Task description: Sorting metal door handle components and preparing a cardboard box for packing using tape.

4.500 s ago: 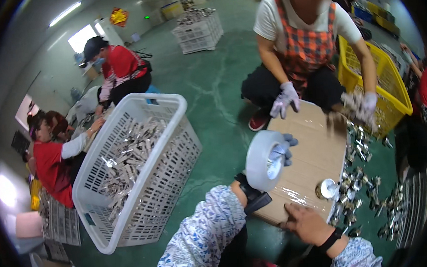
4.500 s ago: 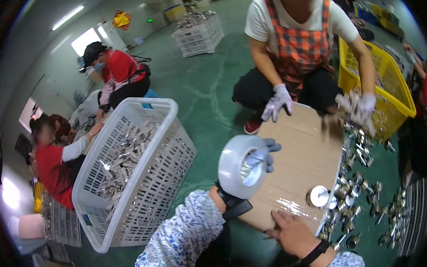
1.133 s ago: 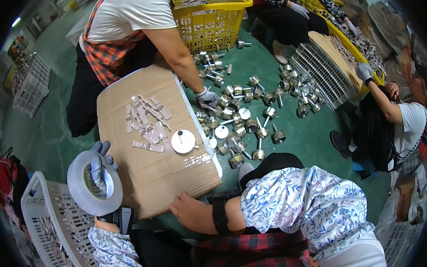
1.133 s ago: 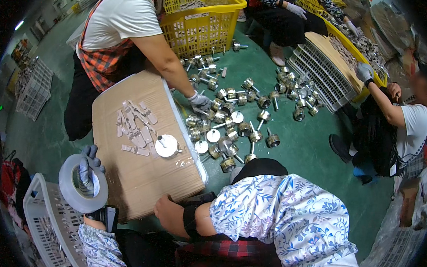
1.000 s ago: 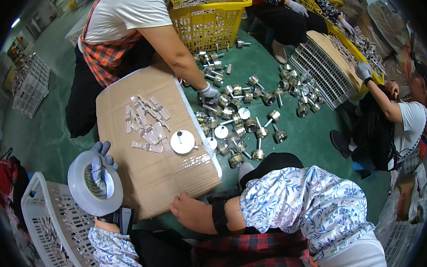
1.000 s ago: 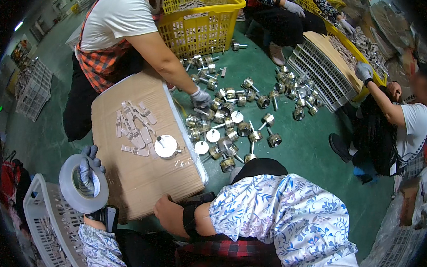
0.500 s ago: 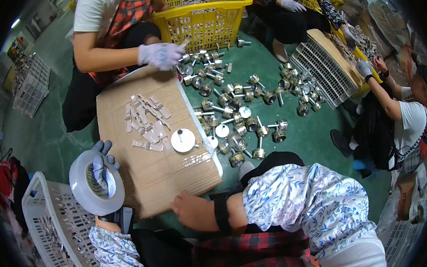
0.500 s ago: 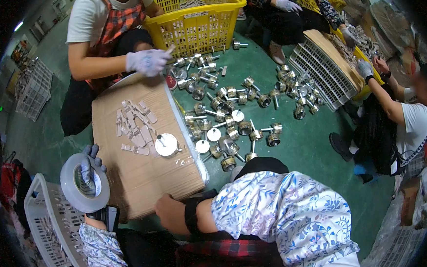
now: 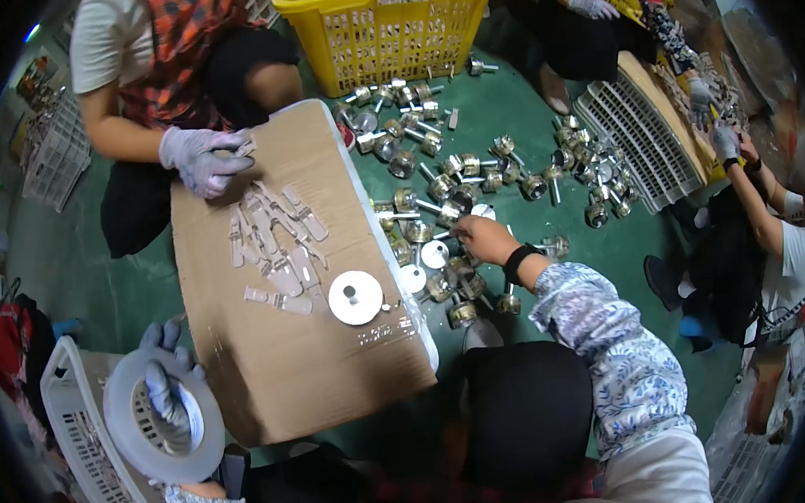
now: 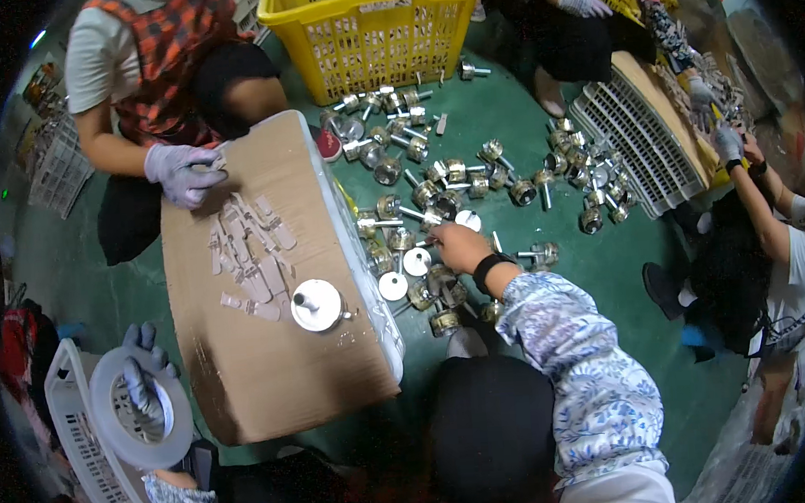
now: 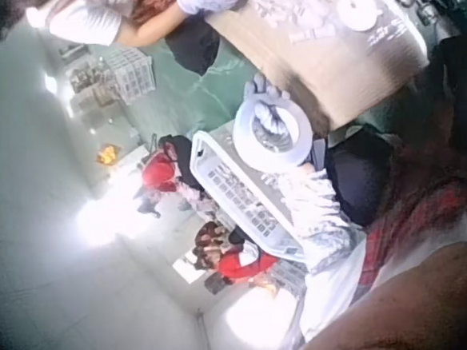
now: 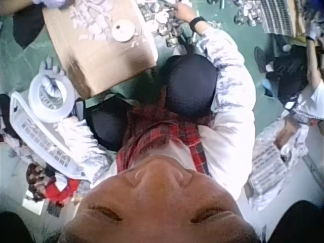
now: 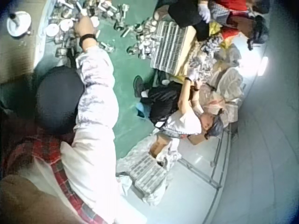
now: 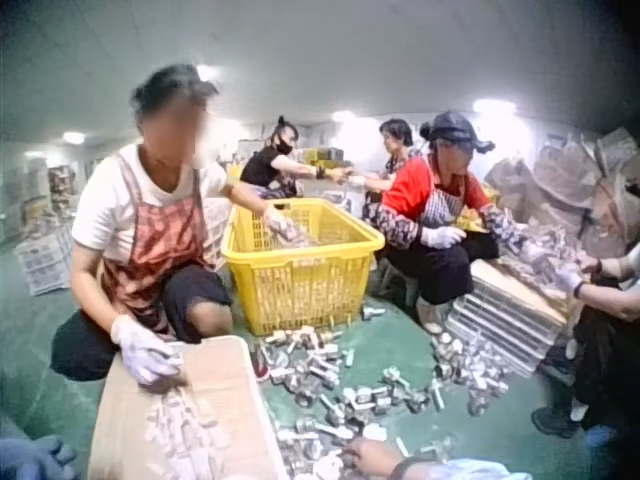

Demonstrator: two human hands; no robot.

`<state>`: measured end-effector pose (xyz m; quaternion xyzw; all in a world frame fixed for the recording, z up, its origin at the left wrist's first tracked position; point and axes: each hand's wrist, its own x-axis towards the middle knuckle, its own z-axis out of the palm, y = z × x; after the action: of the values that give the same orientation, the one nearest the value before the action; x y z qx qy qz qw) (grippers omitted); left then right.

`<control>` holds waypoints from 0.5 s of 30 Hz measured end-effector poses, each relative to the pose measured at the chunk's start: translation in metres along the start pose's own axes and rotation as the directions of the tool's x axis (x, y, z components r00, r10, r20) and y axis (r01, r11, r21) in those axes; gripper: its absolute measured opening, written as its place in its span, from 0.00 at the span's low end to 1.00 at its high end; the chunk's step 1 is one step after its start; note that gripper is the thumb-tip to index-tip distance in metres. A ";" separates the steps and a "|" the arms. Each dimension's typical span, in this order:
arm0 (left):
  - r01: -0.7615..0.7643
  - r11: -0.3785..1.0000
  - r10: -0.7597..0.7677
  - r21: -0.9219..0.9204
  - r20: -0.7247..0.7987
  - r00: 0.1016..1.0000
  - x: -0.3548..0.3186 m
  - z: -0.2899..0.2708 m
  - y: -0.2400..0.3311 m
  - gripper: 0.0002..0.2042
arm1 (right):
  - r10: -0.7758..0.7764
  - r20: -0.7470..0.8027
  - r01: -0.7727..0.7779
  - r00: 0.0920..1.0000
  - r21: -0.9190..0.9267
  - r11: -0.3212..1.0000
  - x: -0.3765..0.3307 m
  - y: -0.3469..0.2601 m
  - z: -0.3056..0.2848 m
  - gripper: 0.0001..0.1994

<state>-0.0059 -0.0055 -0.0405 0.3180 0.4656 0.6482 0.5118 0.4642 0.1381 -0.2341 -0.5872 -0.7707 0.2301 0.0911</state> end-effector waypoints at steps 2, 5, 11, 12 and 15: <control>-0.010 1.000 0.010 0.012 -0.021 1.000 -0.003 -0.002 0.001 0.31 | -0.232 -0.125 0.222 0.965 -0.091 0.971 0.020 0.004 0.036 0.12; -0.032 0.999 0.034 0.041 -0.043 0.998 -0.004 -0.008 -0.006 0.31 | -0.359 -0.154 0.340 0.920 -0.136 0.930 0.065 -0.013 0.066 0.15; -0.054 0.970 0.069 0.236 -0.055 0.996 -0.009 -0.006 -0.002 0.35 | 0.147 0.396 0.017 0.907 -0.382 0.924 0.136 -0.039 0.092 0.14; -0.041 0.967 0.062 0.252 -0.077 0.995 -0.008 -0.006 0.000 0.36 | 0.197 0.445 0.001 0.873 -0.405 0.914 0.143 -0.040 0.092 0.14; -0.041 0.949 0.067 0.314 -0.073 0.995 -0.008 -0.006 0.005 0.35 | 0.262 0.508 -0.020 0.820 -0.433 0.901 0.154 -0.048 0.088 0.15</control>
<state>-0.0105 -0.0153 -0.0370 0.3804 0.5740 0.5927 0.4177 0.3417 0.2522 -0.3091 -0.5573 -0.7474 0.2304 -0.2789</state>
